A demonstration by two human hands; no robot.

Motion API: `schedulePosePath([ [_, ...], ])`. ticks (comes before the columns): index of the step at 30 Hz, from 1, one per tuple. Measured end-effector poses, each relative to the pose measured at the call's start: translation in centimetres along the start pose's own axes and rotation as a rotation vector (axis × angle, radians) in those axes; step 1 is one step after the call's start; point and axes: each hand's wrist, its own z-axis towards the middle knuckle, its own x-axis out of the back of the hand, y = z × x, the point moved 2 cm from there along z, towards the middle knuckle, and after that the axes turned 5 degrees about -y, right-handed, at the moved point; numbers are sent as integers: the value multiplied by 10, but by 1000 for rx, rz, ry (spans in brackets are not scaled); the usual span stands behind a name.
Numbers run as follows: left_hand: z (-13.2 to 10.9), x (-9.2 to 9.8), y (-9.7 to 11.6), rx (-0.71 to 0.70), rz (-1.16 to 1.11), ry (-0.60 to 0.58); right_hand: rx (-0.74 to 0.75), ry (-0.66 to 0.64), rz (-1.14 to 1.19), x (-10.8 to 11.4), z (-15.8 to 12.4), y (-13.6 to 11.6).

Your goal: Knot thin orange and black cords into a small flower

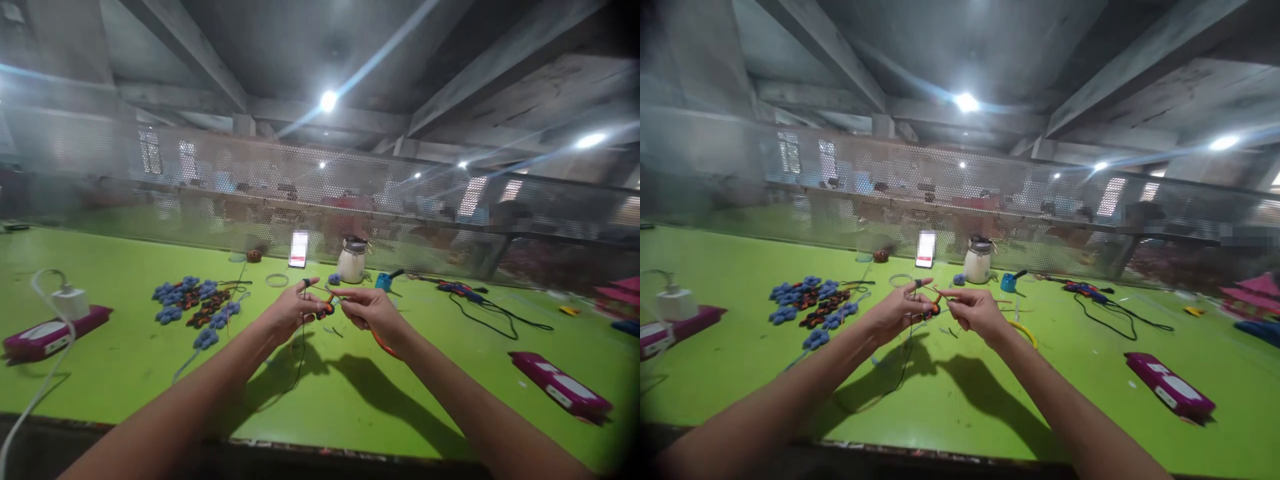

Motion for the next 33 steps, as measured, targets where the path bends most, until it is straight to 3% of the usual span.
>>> schedulePosePath([
  [6,16,12,0,7,-5,4,-84,2,117,3,14,21],
  [12,13,12,-5,66,-30,-39,-172,15,151,3,5,32],
  [33,-1,2,-25,176,-118,50,-306,36,303,-8,-13,28],
])
